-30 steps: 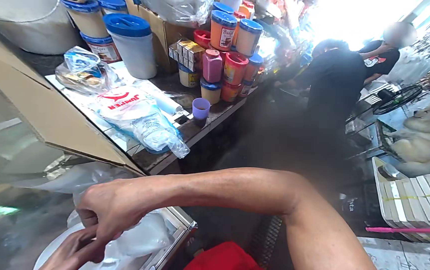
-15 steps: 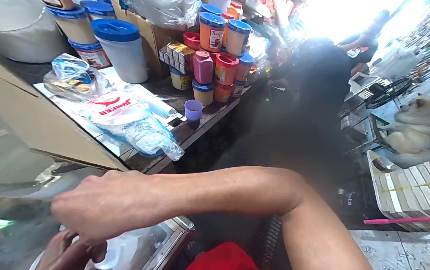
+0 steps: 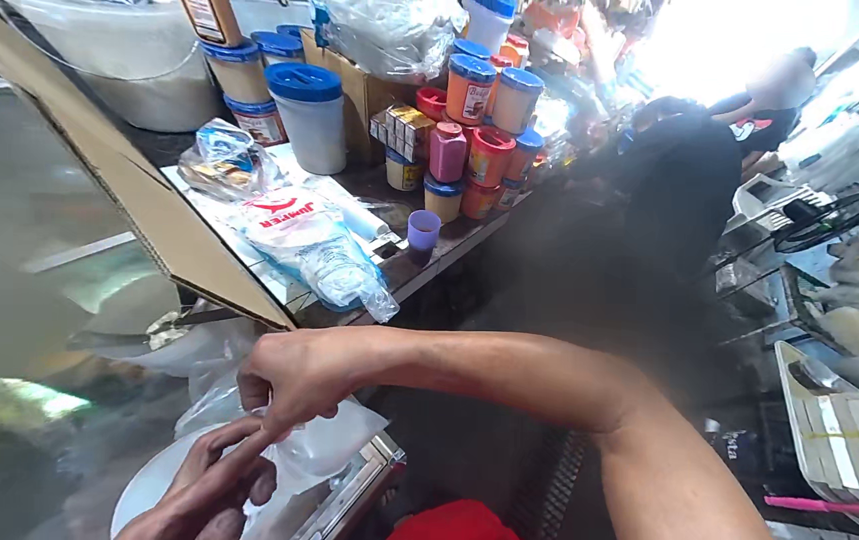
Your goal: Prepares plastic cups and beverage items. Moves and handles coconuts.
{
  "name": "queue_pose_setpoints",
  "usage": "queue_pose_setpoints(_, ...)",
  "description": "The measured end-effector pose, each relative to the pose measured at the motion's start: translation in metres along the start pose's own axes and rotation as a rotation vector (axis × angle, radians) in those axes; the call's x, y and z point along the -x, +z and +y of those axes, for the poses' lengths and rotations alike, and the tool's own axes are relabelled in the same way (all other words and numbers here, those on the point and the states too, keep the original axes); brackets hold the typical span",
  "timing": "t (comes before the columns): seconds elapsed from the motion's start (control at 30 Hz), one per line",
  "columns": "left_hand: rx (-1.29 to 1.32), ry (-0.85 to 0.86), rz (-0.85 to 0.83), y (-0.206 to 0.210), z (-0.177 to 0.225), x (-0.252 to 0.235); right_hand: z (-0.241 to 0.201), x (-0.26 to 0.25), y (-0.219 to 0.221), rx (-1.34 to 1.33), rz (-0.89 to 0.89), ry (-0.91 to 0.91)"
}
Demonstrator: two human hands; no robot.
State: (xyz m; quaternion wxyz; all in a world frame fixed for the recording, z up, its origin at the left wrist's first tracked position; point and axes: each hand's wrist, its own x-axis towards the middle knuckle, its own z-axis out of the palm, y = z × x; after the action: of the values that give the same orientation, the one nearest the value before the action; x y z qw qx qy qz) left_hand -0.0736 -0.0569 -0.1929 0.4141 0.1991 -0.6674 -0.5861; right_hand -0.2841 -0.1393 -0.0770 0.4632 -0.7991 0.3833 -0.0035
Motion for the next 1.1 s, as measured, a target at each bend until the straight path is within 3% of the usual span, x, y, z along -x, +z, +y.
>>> queue_pose_setpoints(0.13,0.263,0.029,0.028,-0.003,-0.006,0.005,0.006,-0.004,-0.001,0.032,0.046,-0.178)
queue_pose_setpoints(0.23,0.313,-0.069,0.134,-0.005,0.002,0.001,-0.005,0.013,-0.007,0.088,0.17,-0.18)
queue_pose_setpoints(0.33,0.306,-0.079,0.257,-0.001,0.026,0.008,0.004,0.024,0.001,-0.078,0.343,-0.335)
queue_pose_setpoints(0.47,0.261,-0.032,0.282,-0.012,0.038,0.004,0.034,0.028,0.004,-0.252,0.551,-0.309)
queue_pose_setpoints(0.6,0.134,-0.089,0.329,-0.026,0.052,0.011,0.063,0.005,0.026,-0.545,0.635,-0.257)
queue_pose_setpoints(0.77,0.116,-0.085,0.407,-0.033,0.062,0.021,0.105,-0.029,0.089,-0.674,0.524,-0.181)
queue_pose_setpoints(0.87,0.113,-0.104,0.475,-0.025,0.059,0.026,0.104,-0.036,0.12,-0.768,0.35,-0.028)
queue_pose_setpoints(0.93,0.1,-0.132,0.514,-0.024,0.049,0.033,0.103,-0.043,0.133,-0.924,0.273,-0.02)
queue_pose_setpoints(1.1,0.215,-0.21,0.592,-0.026,0.011,0.065,0.096,-0.071,0.144,-1.126,0.313,-0.009)
